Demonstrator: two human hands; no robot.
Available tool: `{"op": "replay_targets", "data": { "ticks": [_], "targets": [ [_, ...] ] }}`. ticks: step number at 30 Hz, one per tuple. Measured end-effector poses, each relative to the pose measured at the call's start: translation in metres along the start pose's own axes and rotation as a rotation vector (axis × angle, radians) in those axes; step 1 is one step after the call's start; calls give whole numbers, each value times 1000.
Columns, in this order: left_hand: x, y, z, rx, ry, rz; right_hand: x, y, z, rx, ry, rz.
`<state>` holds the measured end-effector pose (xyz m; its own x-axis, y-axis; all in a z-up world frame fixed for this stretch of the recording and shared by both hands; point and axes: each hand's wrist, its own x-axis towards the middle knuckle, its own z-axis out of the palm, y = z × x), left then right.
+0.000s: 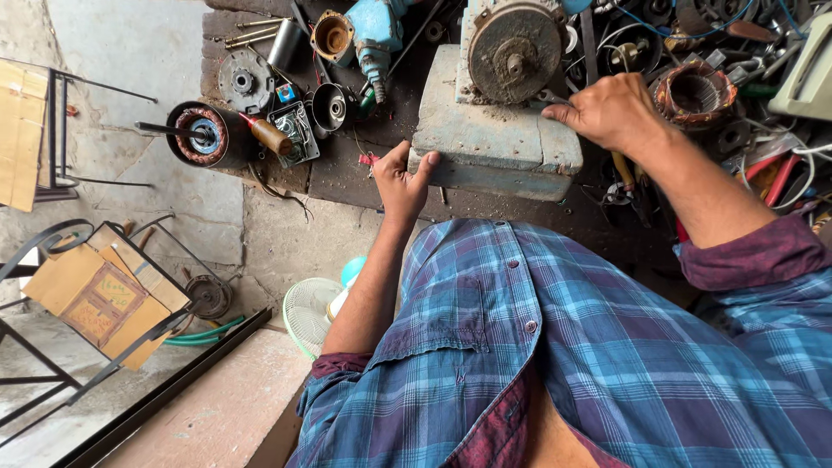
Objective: The person uses a wrench to tighten a bolt on an electric motor mounted on a workbench. They then switch to a pair of pliers to continue adjusting the same bolt on the motor.
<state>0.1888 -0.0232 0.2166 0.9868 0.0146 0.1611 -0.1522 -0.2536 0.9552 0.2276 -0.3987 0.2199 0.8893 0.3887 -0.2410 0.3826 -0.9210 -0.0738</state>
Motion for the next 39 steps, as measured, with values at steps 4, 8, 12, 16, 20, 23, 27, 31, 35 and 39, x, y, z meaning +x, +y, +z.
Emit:
{"op": "replay_targets", "data": {
  "ticks": [4, 8, 12, 16, 20, 23, 27, 31, 35, 39],
  "targets": [
    [-5, -1, -3, -6, -1, 34, 7, 11, 14, 95, 138, -109],
    [-8, -4, -7, 68, 1, 30, 5, -6, 4, 253, -72, 24],
    [-12, -9, -7, 83, -2, -25, 1, -26, -23, 413, -221, 175],
    [-12, -10, -6, -19, -20, -45, 4, -30, -30, 327, -210, 184],
    [-8, -6, -1, -50, 3, -36, 11, -12, -18, 240, -95, 26],
    [-4, 0, -1, 36, 26, -13, 17, -7, -6, 184, -78, 37],
    [-1, 8, -4, 37, 1, 21, 11, -11, -6, 216, -73, 122],
    [-1, 10, -3, 77, 33, -3, -13, -17, -22, 436, 108, 162],
    [-3, 3, 0, 90, 59, 7, -30, -27, -22, 595, 192, 239],
    [-5, -6, 1, 131, 68, 45, -29, -35, -13, 578, 325, 179]
  ]
}}
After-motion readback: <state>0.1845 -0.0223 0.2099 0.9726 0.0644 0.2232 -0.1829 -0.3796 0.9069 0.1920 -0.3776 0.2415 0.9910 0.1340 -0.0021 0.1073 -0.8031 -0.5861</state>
